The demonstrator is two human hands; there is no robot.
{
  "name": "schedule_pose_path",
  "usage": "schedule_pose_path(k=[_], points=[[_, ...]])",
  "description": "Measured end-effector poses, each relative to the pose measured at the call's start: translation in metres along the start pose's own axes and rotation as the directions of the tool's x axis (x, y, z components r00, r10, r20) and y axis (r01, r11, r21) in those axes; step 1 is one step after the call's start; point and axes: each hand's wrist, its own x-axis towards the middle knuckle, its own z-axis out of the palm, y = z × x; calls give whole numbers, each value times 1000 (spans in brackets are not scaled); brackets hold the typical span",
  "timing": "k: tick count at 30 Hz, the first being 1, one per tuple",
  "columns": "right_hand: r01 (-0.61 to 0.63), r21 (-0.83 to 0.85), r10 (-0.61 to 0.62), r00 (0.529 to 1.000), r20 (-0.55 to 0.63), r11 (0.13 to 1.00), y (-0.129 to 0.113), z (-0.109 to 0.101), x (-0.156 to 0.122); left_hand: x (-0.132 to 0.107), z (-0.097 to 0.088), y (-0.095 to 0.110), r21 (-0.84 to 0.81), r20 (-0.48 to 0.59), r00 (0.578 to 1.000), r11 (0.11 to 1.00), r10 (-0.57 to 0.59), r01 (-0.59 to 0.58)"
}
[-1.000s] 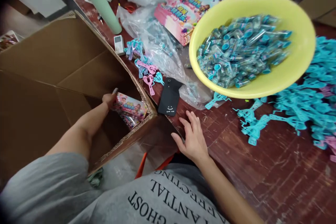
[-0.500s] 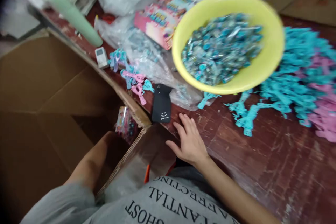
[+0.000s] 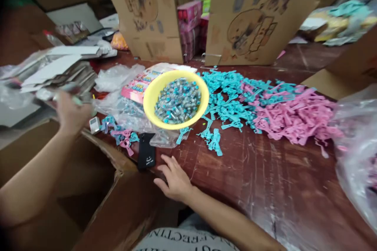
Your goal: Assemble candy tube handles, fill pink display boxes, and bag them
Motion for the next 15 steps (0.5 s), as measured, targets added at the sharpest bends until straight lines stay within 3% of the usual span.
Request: schedule_pose_path(k=[1,4,6,8,9,11,13,15], points=[[26,16,-25,999,-43,1000,2,-8,-5,16,10,44,-72,81,992,993,100,-95],[64,-37,-70,977,-202,997,23,-47,-33,43,45,182,-238,156,912,911,379,-337],[-15,-108,-24,937,-350,994,47,-79,-59,48,69,265,-301,217,844,856,490,-420],[-160,-133,73,861,-504,978,76,-111,-87,54,94,330,-261,381,754,845,535,-467],[-230,-127,121,818,-563,965,89,-125,-100,59,106,354,-225,465,715,851,522,-475],[-319,-110,185,760,-623,942,109,-144,-121,76,130,385,-154,574,679,875,457,-458],[-335,-112,195,756,-625,936,122,-152,-134,98,148,391,-91,612,698,910,372,-405],[-303,-147,157,781,-605,941,130,-150,-142,120,155,374,-33,611,735,937,295,-349]])
